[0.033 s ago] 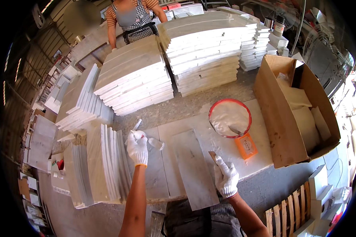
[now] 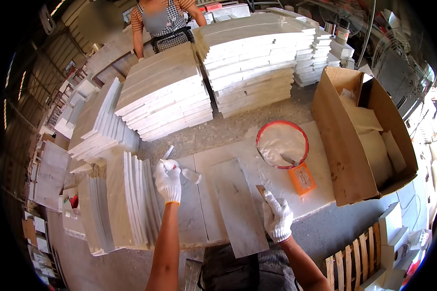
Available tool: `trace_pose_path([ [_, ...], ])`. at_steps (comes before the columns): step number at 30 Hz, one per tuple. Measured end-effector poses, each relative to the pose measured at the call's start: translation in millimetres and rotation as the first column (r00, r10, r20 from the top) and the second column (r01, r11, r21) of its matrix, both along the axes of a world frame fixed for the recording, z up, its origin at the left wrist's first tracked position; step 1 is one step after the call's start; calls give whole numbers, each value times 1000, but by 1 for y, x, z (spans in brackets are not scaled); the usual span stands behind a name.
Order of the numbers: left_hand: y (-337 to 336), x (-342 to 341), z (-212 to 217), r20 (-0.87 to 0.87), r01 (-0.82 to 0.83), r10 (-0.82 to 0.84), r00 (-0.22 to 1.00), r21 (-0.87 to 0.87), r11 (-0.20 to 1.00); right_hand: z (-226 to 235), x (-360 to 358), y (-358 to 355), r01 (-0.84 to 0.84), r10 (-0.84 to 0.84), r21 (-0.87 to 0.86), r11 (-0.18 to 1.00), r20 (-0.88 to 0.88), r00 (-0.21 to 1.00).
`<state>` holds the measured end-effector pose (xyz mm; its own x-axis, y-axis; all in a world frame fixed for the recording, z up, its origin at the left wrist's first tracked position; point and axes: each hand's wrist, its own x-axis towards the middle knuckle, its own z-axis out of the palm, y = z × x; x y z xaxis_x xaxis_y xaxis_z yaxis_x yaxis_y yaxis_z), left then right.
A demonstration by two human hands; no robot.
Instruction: The person applies adhesive to rectangular white panels using a putty knife and a small bottle, then wipes the surface with a cloth. The person handles each panel one at a time, spreading the adhesive and cleaning the surface before placing the panel aside.
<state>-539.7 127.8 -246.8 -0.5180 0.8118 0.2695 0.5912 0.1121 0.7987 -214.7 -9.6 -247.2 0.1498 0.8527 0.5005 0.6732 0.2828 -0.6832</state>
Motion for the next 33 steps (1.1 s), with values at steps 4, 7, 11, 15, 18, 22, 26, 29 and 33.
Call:
trace_pose_path([
  [4, -15, -23, -26, -169, -58, 90, 981, 186, 981, -4, -2, -2, -8, 8, -45, 999, -4, 1000],
  [7, -52, 15, 2, -190, -41, 90, 978, 246, 968, -8, 1, 0, 7, -7, -4, 1000, -13, 1000],
  [11, -104, 71, 27, -237, 126, -103, 966, 83, 989, -4, 8, -5, -31, 28, -13, 999, -143, 989],
  [15, -121, 84, 23, -406, 363, -345, 846, -34, 931, 20, 11, -33, -191, -6, -317, 929, -530, 848],
  [18, -101, 95, 27, -461, 518, -464, 756, -11, 855, 28, 22, -68, -338, -126, -475, 813, -709, 694],
  [22, -49, 104, 19, -542, 639, -549, 636, -29, 769, 25, 43, -99, -476, -218, -561, 677, -771, 598],
  [26, -21, 100, 13, -572, 528, -497, 652, -127, 840, 21, 38, -113, -523, -238, -582, 623, -777, 582],
  [29, -25, 101, 27, -539, 514, -422, 729, 23, 858, 11, 35, -114, -589, -112, -483, 648, -825, 553],
  [33, -98, 109, 28, -121, 461, -461, 879, -27, 887, 3, 39, -98, -566, 292, -479, 671, -530, 796],
])
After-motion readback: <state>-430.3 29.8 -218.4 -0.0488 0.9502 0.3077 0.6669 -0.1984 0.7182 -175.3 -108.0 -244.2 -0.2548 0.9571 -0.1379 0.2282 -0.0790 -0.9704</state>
